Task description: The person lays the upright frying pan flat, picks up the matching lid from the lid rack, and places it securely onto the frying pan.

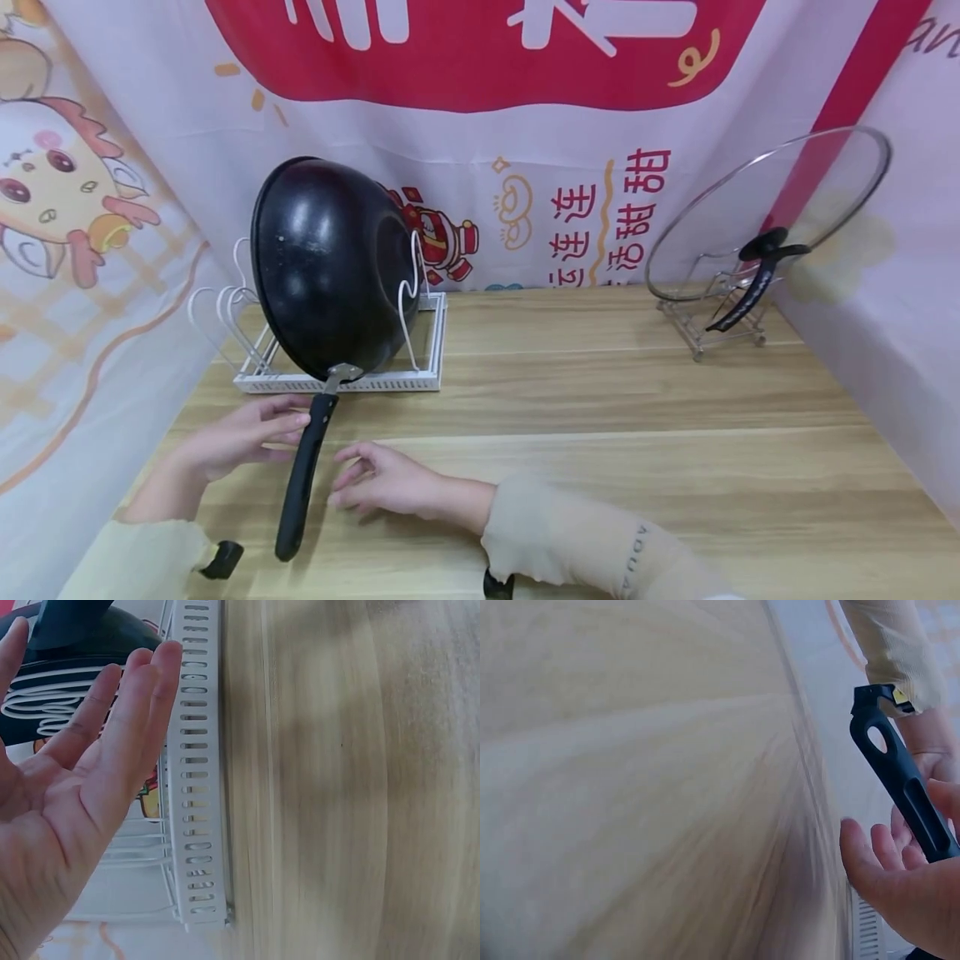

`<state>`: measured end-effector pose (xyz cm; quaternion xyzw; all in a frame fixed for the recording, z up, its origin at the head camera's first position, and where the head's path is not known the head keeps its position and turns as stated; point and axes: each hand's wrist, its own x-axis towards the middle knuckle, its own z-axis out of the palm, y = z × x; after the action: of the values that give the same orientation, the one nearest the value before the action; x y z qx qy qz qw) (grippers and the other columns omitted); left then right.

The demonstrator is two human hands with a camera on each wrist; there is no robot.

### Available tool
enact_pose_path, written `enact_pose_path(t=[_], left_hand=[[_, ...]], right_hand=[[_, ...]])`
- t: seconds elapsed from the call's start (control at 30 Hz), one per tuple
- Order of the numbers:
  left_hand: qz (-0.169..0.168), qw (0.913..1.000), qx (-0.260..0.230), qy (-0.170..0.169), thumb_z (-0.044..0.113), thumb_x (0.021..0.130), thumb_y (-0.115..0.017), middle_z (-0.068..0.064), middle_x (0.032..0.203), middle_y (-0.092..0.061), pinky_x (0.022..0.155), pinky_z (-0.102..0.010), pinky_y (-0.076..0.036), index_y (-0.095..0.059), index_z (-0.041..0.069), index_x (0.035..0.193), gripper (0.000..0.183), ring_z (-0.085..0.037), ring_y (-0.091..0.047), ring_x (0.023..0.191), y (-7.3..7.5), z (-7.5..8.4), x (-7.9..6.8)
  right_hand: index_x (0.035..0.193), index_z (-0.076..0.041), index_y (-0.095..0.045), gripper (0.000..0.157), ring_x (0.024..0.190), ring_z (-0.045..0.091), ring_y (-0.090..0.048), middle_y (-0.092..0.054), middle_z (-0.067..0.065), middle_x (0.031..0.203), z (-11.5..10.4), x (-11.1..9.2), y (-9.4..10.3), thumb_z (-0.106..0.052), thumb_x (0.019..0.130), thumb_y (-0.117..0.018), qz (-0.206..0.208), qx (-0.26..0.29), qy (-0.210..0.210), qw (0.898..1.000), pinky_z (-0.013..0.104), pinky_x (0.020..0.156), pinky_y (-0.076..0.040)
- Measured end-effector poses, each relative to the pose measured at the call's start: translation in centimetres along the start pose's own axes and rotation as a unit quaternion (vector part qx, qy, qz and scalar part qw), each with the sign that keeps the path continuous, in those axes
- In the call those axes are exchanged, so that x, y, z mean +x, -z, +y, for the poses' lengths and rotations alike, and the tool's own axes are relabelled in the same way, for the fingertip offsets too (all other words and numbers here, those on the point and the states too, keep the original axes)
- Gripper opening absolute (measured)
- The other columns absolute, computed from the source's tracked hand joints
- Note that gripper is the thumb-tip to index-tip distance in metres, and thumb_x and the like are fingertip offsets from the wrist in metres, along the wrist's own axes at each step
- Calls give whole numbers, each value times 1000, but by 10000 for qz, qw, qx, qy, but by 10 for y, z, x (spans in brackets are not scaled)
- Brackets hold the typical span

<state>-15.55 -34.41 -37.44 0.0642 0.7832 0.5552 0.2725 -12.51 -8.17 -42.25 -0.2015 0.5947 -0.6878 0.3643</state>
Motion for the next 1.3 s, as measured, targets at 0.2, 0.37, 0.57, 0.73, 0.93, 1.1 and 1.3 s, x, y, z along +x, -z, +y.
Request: enact_pose_path(t=[0.2, 0.37, 0.57, 0.73, 0.93, 1.1, 1.3], left_hand=[[-36, 9996, 130, -262, 18, 107, -52, -8, 127, -61, 97, -51, -53, -37, -20, 142, 53, -18, -61, 114, -1, 1, 3], [-228, 9989, 115, -400, 15, 107, -53, -13, 127, -64, 96, -49, -54, -39, -22, 140, 51, -15, -63, 113, -3, 4, 6], [-561, 9964, -186, -608, 11, 108, -51, -11, 132, -66, 95, -38, -55, -37, -25, 141, 50, -18, -65, 116, -4, 6, 10], [-815, 9913, -564, -868, 4, 107, -48, 2, 127, -69, 94, -34, -56, -45, -22, 138, 40, -21, -67, 116, -2, 3, 12], [-1018, 9852, -871, -1068, 1, 106, -47, 0, 127, -70, 95, -33, -56, -61, -3, 133, 31, -25, -67, 116, -2, -2, 13], [-1079, 9843, -922, -1051, 2, 107, -46, -3, 124, -71, 97, -32, -55, -62, 1, 131, 29, -26, -67, 115, -4, -3, 15], [-1185, 9815, -1188, -917, 2, 107, -45, -7, 123, -71, 98, -32, -54, -63, 4, 128, 28, -23, -68, 112, -4, -2, 15]], right_hand=[[135, 1, -54, 41, 93, 22, -70, -68, 4, 101, -2, 3, -13, 5, 96, -65, -116, 331, -317, 9989, 47, 81, -61], [132, -5, -54, 40, 93, 24, -70, -65, 5, 100, -3, 3, -20, 4, 95, -66, -41, 504, -528, 9973, 47, 81, -61], [134, -8, -49, 47, 92, 25, -69, -64, 7, 102, 2, 6, -29, 6, 93, -66, 98, 969, -580, 9936, 53, 82, -60], [131, -10, -49, 49, 86, 24, -70, -64, 5, 96, 8, 8, -40, 13, 91, -65, 287, 1333, -452, 9896, 53, 81, -60], [129, -11, -46, 53, 97, 40, -71, -66, 5, 92, 15, 8, -53, 20, 90, -62, 361, 1614, -440, 9853, 52, 85, -59], [127, -10, -46, 51, 93, 41, -72, -66, 6, 88, 16, 10, -58, 20, 89, -63, 505, 1549, -329, 9861, 51, 83, -60], [118, -9, -52, 42, 89, 37, -72, -65, 6, 83, 17, 15, -60, 19, 89, -65, 645, 1479, -248, 9866, 46, 80, -62]])
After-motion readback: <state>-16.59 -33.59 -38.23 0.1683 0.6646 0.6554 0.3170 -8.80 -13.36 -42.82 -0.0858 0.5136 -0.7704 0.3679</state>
